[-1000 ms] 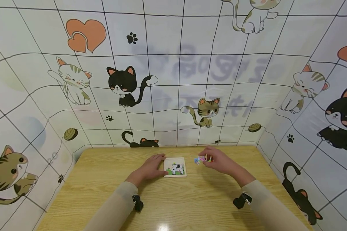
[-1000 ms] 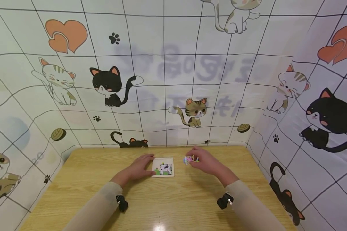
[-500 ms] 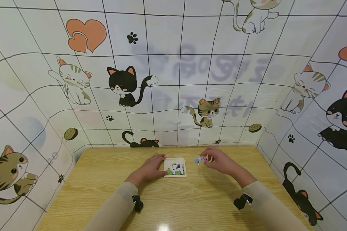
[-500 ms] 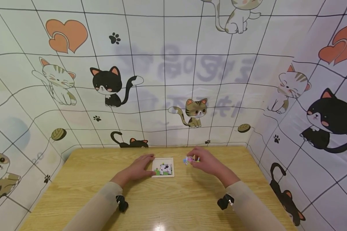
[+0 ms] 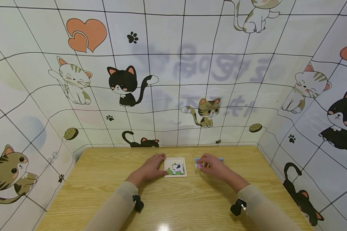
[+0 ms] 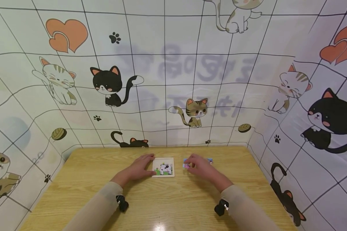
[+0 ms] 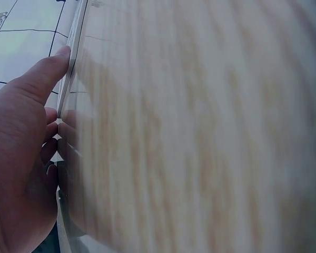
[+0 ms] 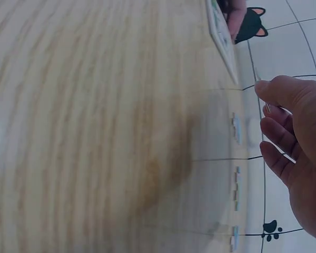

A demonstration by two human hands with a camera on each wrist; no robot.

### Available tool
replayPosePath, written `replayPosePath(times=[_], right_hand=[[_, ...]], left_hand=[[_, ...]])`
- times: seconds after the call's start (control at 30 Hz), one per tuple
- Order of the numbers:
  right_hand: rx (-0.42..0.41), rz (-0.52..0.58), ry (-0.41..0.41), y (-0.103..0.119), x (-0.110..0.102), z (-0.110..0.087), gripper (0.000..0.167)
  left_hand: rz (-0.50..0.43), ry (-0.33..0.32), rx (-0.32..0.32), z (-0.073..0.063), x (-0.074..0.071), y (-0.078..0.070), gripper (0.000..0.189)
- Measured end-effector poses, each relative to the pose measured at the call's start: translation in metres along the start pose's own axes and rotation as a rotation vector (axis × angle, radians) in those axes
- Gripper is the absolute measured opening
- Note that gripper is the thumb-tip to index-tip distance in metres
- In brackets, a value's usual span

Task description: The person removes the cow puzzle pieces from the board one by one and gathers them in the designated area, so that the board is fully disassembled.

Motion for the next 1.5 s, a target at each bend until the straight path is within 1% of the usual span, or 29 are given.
replayPosePath(times=[0.13, 0.23, 0.5, 0.63, 0.87, 0.97, 1.13, 1.3, 1.5], right_hand=[[0.026, 0.012, 0.03, -0.006, 0.011, 0.001, 0.027], [0.023, 0.003, 0.033, -0.009, 0.018, 0.001, 0.027], [0.053, -0.021, 0.067, -0.019, 0.03, 0.001, 0.02], [0.045, -0.045, 0.064, -0.02, 0.031, 0.002, 0.021], [0.073, -0.015, 0.075, -0.022, 0.031, 0.002, 0.021], [0.073, -0.009, 0.071, -0.022, 0.03, 0.002, 0.021], [0.073, -0.002, 0.078, -0.021, 0.029, 0.001, 0.022], [0.067, 0.032, 0.083, -0.018, 0.026, -0.001, 0.022], [0.069, 0.035, 0.074, -0.015, 0.024, -0.001, 0.022]], left_hand=[[0.008, -0.001, 0.001, 0.001, 0.0, 0.001, 0.088], [0.018, 0.001, 0.002, 0.002, 0.0, 0.002, 0.088], [0.012, -0.005, 0.007, 0.002, -0.001, 0.002, 0.088], [0.014, -0.003, 0.005, 0.002, 0.0, 0.002, 0.089], [0.019, -0.007, 0.003, 0.001, 0.0, 0.002, 0.089], [0.017, -0.007, 0.003, 0.001, -0.001, 0.001, 0.088], [0.003, 0.001, 0.016, 0.0, -0.001, 0.0, 0.087], [-0.003, 0.0, 0.043, 0.0, 0.0, 0.003, 0.087], [-0.016, 0.005, 0.045, 0.002, 0.002, 0.006, 0.087]])
Point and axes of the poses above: each hand's wrist, its own z-axis towards the middle knuckle, its own x-axis out of the palm, y = z × x, the point moved 3 cm from there along z, towards the middle knuckle, and after that the axes turned 14 degrees about -z, right-handed, at the moved point
